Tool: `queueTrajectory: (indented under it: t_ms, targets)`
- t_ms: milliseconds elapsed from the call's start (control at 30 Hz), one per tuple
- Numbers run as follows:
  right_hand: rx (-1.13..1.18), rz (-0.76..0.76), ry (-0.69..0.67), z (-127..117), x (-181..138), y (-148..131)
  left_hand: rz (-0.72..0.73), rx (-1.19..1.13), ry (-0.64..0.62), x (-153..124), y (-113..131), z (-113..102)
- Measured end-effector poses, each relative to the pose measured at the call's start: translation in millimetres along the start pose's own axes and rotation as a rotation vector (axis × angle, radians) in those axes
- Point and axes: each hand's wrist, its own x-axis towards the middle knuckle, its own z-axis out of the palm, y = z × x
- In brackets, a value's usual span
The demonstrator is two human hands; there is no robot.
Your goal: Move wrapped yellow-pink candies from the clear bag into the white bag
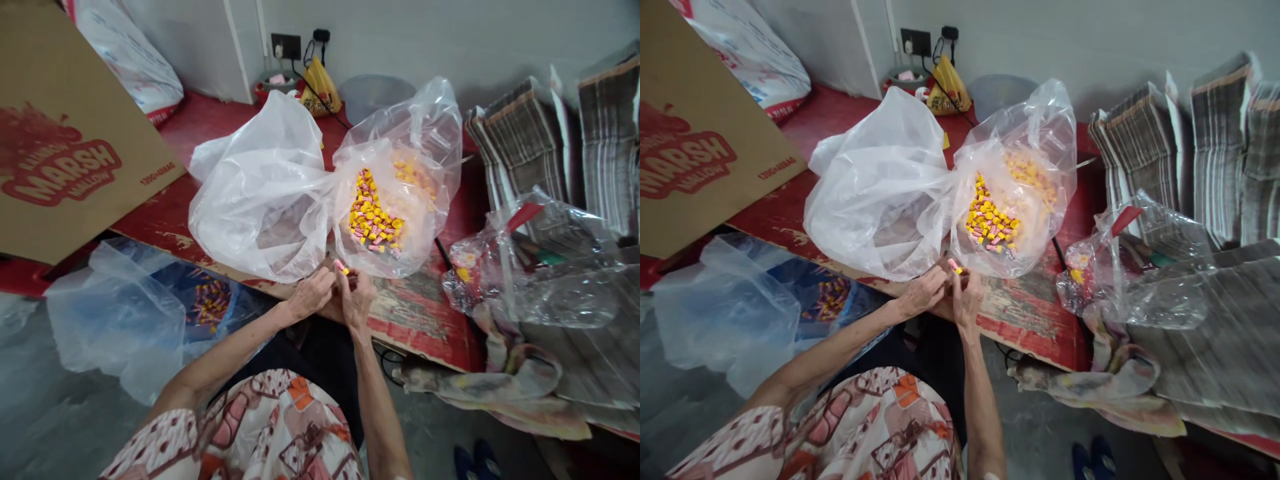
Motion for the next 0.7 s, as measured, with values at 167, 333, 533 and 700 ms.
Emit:
queueTrajectory:
  t_ms: [167,333,533,700]
  targets:
    - [-0.089,-0.129,-0.083,10,-8,12,-0.105,-0.074,0.087,8,-24,-26]
    - [-0.213,-0.183,-0.167,9,-9,12,-0.389,0.204,0.249,71,-74,-76]
    - [-0.185,-0.209,-0.129,10,-6,11,-0.397,0.437,-0.048,106,-114,-82]
    - [-0.174,-0.21,-0.054,9,-7,10,-0.38,0.485,-0.032,97,-132,-82]
